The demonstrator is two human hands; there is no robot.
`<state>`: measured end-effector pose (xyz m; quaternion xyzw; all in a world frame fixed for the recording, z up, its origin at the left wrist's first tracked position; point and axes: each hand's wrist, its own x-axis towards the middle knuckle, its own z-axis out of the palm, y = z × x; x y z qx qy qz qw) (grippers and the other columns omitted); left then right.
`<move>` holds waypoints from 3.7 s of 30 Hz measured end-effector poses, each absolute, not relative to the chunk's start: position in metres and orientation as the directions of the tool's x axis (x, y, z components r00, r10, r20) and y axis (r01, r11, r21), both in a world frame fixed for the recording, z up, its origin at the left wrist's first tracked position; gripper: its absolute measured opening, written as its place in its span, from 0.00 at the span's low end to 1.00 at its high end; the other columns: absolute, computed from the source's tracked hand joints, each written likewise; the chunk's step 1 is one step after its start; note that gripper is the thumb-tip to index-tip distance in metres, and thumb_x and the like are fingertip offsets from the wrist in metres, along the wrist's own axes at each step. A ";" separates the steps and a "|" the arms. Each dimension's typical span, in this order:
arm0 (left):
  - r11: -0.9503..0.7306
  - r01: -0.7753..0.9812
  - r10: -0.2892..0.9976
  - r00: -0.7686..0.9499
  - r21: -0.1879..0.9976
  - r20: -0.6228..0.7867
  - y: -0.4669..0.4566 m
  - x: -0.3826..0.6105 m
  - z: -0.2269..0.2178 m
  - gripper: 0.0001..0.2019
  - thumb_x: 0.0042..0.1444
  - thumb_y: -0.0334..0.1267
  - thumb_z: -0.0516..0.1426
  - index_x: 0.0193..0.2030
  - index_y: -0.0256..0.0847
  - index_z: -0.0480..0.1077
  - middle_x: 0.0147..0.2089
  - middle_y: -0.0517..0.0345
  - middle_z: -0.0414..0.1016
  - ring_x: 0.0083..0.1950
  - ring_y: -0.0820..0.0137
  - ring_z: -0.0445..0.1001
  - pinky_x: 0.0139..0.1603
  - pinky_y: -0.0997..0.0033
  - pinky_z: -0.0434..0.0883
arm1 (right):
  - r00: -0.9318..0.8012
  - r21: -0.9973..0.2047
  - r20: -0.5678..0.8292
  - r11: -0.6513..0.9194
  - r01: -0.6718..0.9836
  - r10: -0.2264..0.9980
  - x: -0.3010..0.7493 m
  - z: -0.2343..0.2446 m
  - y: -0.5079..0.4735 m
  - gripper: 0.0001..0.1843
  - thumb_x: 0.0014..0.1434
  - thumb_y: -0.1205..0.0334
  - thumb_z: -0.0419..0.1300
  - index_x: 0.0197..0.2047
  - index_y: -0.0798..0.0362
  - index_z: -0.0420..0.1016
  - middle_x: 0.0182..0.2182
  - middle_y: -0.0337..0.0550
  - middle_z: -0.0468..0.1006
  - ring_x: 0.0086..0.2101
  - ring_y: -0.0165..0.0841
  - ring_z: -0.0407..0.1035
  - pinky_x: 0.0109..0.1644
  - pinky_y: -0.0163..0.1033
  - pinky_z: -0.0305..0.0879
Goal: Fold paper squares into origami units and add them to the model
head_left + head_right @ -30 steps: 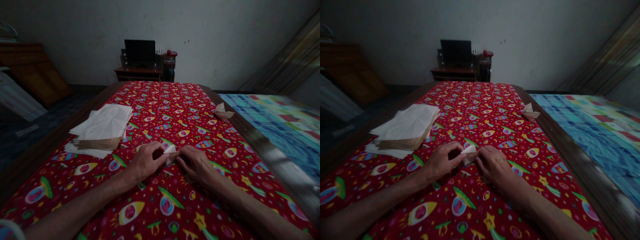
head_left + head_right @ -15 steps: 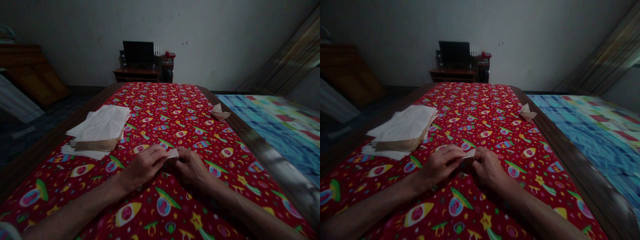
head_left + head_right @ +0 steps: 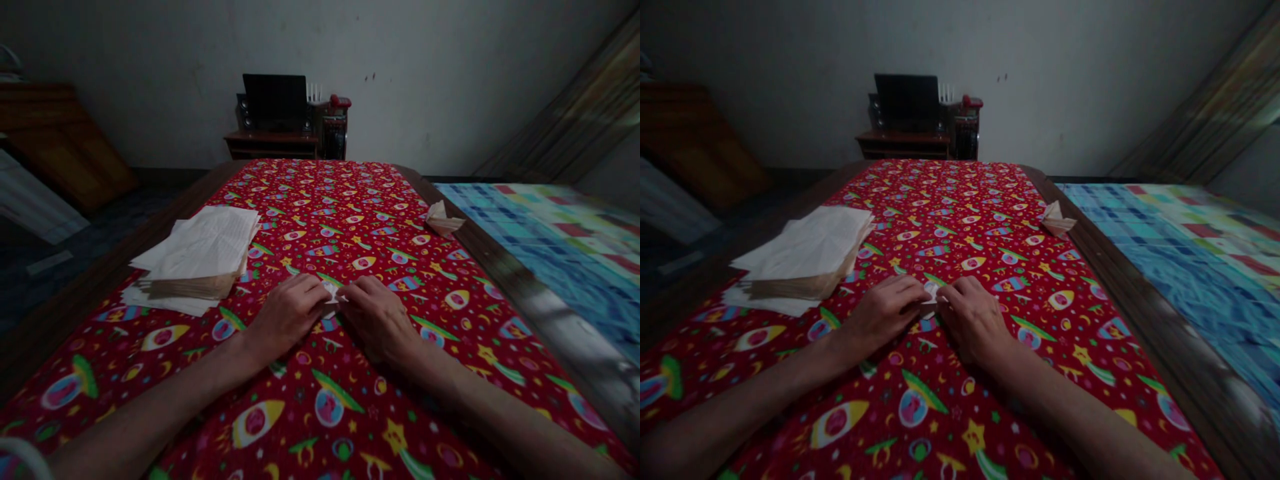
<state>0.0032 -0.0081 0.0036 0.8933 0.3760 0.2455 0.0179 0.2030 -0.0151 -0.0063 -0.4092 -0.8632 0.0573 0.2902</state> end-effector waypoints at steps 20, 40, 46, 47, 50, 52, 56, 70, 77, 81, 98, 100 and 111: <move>-0.473 0.829 0.873 0.396 0.297 0.285 0.004 0.001 0.004 0.05 0.58 0.37 0.57 0.41 0.43 0.68 0.36 0.61 0.75 0.37 0.67 0.73 0.36 0.70 0.64 | -0.470 -0.249 0.226 0.517 0.819 0.853 0.200 0.001 -0.002 0.11 0.61 0.59 0.55 0.29 0.55 0.71 0.26 0.42 0.70 0.27 0.31 0.60 0.30 0.36 0.51; -0.421 0.697 0.904 0.374 0.580 0.207 0.010 -0.007 0.007 0.11 0.59 0.41 0.53 0.30 0.39 0.72 0.32 0.59 0.73 0.35 0.70 0.71 0.36 0.72 0.65 | -0.487 -0.336 0.463 0.655 0.677 0.741 0.209 -0.008 -0.012 0.11 0.62 0.65 0.53 0.32 0.53 0.75 0.28 0.43 0.72 0.27 0.29 0.63 0.28 0.33 0.53; -0.242 0.538 0.952 0.294 0.807 0.089 0.006 -0.004 0.010 0.08 0.53 0.39 0.57 0.30 0.38 0.74 0.27 0.62 0.75 0.29 0.73 0.71 0.29 0.76 0.64 | -0.514 -0.434 0.459 0.688 0.582 0.725 0.209 -0.002 -0.016 0.09 0.62 0.65 0.54 0.34 0.53 0.75 0.32 0.45 0.75 0.31 0.31 0.66 0.32 0.34 0.60; -0.224 0.523 0.955 0.287 0.822 0.077 0.005 -0.004 0.010 0.08 0.53 0.39 0.57 0.30 0.38 0.74 0.27 0.62 0.75 0.28 0.73 0.71 0.29 0.77 0.64 | -0.511 -0.493 0.438 0.673 0.551 0.739 0.209 -0.001 -0.016 0.08 0.61 0.64 0.55 0.35 0.53 0.75 0.35 0.45 0.75 0.33 0.31 0.67 0.35 0.35 0.62; -0.240 0.496 0.954 0.280 0.834 0.108 0.002 -0.003 0.012 0.08 0.53 0.40 0.57 0.31 0.38 0.74 0.27 0.62 0.75 0.27 0.74 0.70 0.28 0.77 0.64 | -0.412 -0.684 0.374 0.548 0.482 0.831 0.207 0.004 -0.014 0.08 0.59 0.59 0.59 0.41 0.51 0.74 0.37 0.43 0.76 0.36 0.32 0.69 0.38 0.36 0.64; -0.292 0.502 0.944 0.289 0.814 0.160 -0.001 -0.001 0.014 0.07 0.53 0.39 0.57 0.31 0.38 0.74 0.27 0.62 0.74 0.27 0.75 0.69 0.28 0.78 0.64 | -0.311 -0.783 0.309 0.426 0.452 0.899 0.205 0.006 -0.011 0.11 0.57 0.57 0.61 0.42 0.52 0.73 0.33 0.41 0.76 0.31 0.30 0.68 0.33 0.34 0.64; -0.385 0.529 0.918 0.308 0.756 0.252 -0.008 0.004 0.023 0.05 0.53 0.34 0.58 0.28 0.38 0.73 0.28 0.61 0.73 0.27 0.76 0.68 0.28 0.78 0.62 | -0.326 -0.859 0.181 0.310 0.407 0.928 0.200 0.010 -0.008 0.09 0.56 0.57 0.59 0.33 0.54 0.75 0.26 0.39 0.75 0.26 0.29 0.67 0.28 0.32 0.61; -0.446 0.507 0.895 0.241 0.738 0.375 -0.003 -0.006 0.026 0.06 0.55 0.37 0.57 0.30 0.38 0.72 0.31 0.60 0.74 0.34 0.72 0.71 0.31 0.77 0.64 | -0.127 -0.895 0.283 0.309 0.321 0.951 0.205 0.012 -0.010 0.09 0.57 0.58 0.58 0.29 0.54 0.74 0.26 0.40 0.77 0.28 0.30 0.69 0.32 0.34 0.64; -0.348 0.537 0.938 0.193 0.769 0.289 0.005 -0.016 0.010 0.06 0.55 0.38 0.54 0.34 0.38 0.70 0.29 0.59 0.75 0.29 0.72 0.73 0.31 0.75 0.68 | -0.147 -0.843 0.261 0.299 0.447 0.954 0.215 0.006 -0.003 0.09 0.61 0.57 0.52 0.32 0.53 0.67 0.24 0.38 0.71 0.24 0.28 0.64 0.27 0.32 0.59; -0.331 0.575 0.944 0.212 0.749 0.254 0.007 -0.021 0.010 0.06 0.53 0.38 0.54 0.30 0.39 0.69 0.26 0.61 0.75 0.27 0.72 0.73 0.29 0.76 0.67 | -0.152 -0.802 0.242 0.286 0.524 0.958 0.218 0.007 -0.002 0.10 0.61 0.56 0.50 0.31 0.52 0.64 0.24 0.37 0.69 0.24 0.29 0.63 0.28 0.33 0.58; -0.635 0.764 0.703 0.507 0.119 0.499 -0.004 -0.011 -0.003 0.22 0.57 0.25 0.48 0.59 0.38 0.60 0.64 0.48 0.60 0.65 0.59 0.57 0.62 0.53 0.60 | -0.219 -0.286 0.102 0.240 0.928 0.970 0.217 0.010 0.000 0.10 0.62 0.62 0.47 0.37 0.54 0.68 0.29 0.44 0.76 0.30 0.35 0.68 0.34 0.36 0.53; -0.747 0.664 0.574 0.652 -0.008 0.495 -0.014 -0.009 0.005 0.26 0.58 0.22 0.45 0.63 0.41 0.56 0.67 0.53 0.56 0.69 0.62 0.50 0.67 0.52 0.53 | -0.229 -0.269 0.116 0.253 0.929 0.966 0.218 0.009 -0.001 0.10 0.62 0.63 0.47 0.37 0.54 0.68 0.29 0.44 0.76 0.30 0.35 0.69 0.34 0.36 0.53; -0.868 0.493 0.461 0.846 -0.062 0.268 -0.024 0.007 0.014 0.23 0.65 0.33 0.43 0.67 0.38 0.51 0.69 0.54 0.52 0.71 0.65 0.47 0.70 0.52 0.44 | -0.257 -0.203 0.134 0.281 0.938 0.957 0.219 0.005 0.001 0.10 0.62 0.64 0.46 0.33 0.54 0.67 0.26 0.44 0.75 0.26 0.33 0.67 0.30 0.36 0.49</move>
